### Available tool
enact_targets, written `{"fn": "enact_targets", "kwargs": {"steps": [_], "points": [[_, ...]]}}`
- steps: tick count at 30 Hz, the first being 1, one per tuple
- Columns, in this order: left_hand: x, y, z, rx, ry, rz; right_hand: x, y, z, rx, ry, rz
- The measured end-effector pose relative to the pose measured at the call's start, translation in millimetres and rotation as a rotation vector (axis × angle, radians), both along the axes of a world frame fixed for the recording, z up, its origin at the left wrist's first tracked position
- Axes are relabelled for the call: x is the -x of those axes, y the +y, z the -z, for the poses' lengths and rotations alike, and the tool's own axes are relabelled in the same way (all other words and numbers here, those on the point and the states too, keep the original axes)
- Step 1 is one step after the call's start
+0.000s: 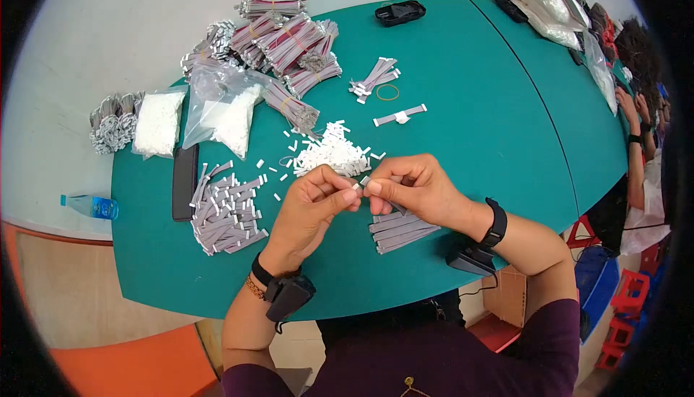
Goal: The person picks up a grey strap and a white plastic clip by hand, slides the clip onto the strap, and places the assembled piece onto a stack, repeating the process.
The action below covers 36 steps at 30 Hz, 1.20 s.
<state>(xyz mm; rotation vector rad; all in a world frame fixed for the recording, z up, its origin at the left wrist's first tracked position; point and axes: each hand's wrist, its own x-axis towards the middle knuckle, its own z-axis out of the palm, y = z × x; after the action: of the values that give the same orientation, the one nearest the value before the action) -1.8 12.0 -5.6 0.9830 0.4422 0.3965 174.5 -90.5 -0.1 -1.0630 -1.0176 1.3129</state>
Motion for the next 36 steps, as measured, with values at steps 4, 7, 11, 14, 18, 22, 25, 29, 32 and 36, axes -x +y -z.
{"fn": "enact_targets", "kwargs": {"steps": [4,7,11,14,18,22,25,29,32,36], "points": [[-1,-2,-4,-0.012,0.019,-0.027,-1,0,-1,0.019,-0.045,-0.058],[1,-1,0,-0.032,0.034,-0.034,-2,0,-1,0.037,-0.072,-0.075],[1,-1,-5,0.004,0.074,-0.029,-3,0,-3,0.071,-0.085,-0.079],[1,-1,-9,0.021,0.089,-0.035,-4,1,-3,0.076,-0.088,-0.084],[3,2,-3,-0.034,0.057,-0.037,-5,1,-4,0.081,-0.084,-0.083],[1,3,-5,-0.090,0.089,-0.036,-6,2,-1,0.071,-0.067,-0.092],[0,3,-4,-0.147,0.089,-0.067,-6,3,0,0.063,-0.053,-0.107],[-1,-1,-4,-0.207,0.056,-0.122,-6,4,3,0.072,-0.049,-0.115],[-2,-3,-5,-0.202,0.058,-0.157,-7,4,2,0.071,-0.043,-0.117],[1,2,0,-0.224,0.059,-0.126,-7,4,2,0.069,-0.035,-0.114]]}}
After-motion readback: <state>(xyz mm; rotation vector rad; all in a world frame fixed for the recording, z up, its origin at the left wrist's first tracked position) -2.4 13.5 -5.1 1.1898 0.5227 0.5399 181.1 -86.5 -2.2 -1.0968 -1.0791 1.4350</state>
